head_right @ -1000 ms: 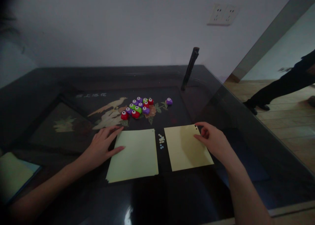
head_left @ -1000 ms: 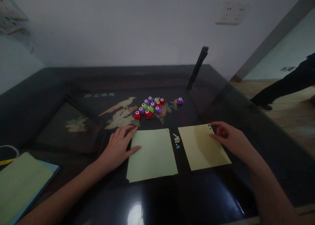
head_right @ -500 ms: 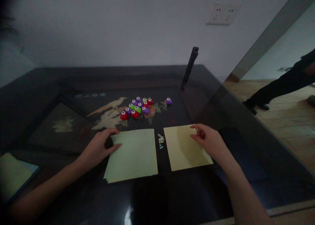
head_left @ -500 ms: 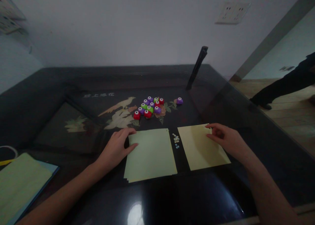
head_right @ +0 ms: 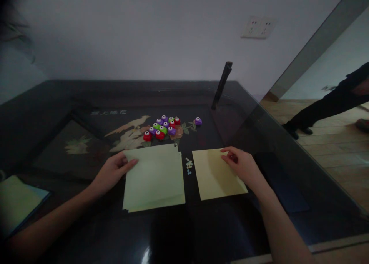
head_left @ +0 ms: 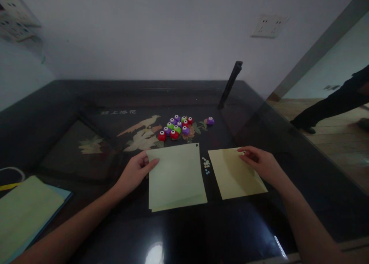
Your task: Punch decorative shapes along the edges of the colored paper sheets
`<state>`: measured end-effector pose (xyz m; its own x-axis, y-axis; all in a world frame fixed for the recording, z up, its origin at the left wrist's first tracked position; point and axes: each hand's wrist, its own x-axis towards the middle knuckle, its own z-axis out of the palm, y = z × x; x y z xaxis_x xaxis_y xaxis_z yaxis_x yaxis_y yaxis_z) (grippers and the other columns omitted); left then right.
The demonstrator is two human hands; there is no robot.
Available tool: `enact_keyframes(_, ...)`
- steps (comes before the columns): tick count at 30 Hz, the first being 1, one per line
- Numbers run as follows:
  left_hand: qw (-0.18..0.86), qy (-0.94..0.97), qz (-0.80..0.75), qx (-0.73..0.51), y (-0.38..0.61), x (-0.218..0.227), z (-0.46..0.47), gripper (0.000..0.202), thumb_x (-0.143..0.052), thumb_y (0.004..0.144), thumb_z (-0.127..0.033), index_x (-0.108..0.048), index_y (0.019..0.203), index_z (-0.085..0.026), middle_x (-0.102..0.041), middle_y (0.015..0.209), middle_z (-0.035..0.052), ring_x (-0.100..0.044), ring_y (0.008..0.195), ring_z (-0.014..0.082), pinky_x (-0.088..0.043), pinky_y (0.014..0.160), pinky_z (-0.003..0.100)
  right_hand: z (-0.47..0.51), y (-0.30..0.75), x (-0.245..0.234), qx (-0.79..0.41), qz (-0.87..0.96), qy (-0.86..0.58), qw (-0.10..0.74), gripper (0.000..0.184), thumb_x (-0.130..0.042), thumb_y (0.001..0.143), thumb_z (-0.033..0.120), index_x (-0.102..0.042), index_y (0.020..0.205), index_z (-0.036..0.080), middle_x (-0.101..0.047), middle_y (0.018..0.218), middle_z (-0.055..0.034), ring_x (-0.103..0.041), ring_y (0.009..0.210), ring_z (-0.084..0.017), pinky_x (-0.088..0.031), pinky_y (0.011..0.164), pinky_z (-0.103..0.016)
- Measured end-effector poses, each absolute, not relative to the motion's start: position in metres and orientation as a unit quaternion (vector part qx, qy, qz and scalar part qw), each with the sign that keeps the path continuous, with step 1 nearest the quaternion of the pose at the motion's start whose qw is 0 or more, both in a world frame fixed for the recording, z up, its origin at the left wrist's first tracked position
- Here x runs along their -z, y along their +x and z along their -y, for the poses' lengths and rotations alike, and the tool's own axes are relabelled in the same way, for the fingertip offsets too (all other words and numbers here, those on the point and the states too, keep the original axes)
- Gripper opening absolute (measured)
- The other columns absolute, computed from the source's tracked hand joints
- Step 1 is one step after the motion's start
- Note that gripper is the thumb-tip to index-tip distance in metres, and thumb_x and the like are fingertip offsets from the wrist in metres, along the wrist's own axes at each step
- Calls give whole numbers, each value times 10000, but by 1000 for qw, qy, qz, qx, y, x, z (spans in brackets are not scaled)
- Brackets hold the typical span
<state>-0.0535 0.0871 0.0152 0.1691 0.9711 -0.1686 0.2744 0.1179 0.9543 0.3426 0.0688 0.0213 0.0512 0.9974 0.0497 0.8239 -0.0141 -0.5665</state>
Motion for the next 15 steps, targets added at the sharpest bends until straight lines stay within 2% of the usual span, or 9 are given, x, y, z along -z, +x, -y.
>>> enact_keyframes(6,564,509,-523,-387,-45,-9,-77,385,-680,725,-502,-639,860,-144,-640,641,7,-540,493,140,-395,454,233,-71,331,-20,-243,654,-662,275,313,-576,767,433,-693,905,178,-638,667,-38,-546,541,-155,-427,509,-281)
enact_keyframes(9,518,561,-525,-376,-43,-2,-75,339,-664,728,-486,-612,703,-152,-547,546,-27,-481,475,121,-357,441,218,-73,315,-22,-296,660,-631,281,295,-570,784,427,-689,886,177,-663,695,-48,-566,554,-154,-442,511,-274)
enact_keyframes(11,468,598,-529,-379,-44,2,-76,359,-652,727,-469,-522,570,-174,-445,487,-55,-412,454,99,-309,419,202,-77,300,-26,-309,682,-606,268,271,-565,797,407,-689,867,177,-673,703,-50,-579,568,-155,-450,522,-272)
enact_keyframes(15,432,624,-525,-385,-44,5,-79,400,-616,743,-471,-421,525,-197,-360,462,-74,-344,434,86,-252,390,193,-102,269,-33,-287,741,-558,240,224,-540,835,345,-682,848,172,-696,779,-60,-616,655,-165,-475,587,-279)
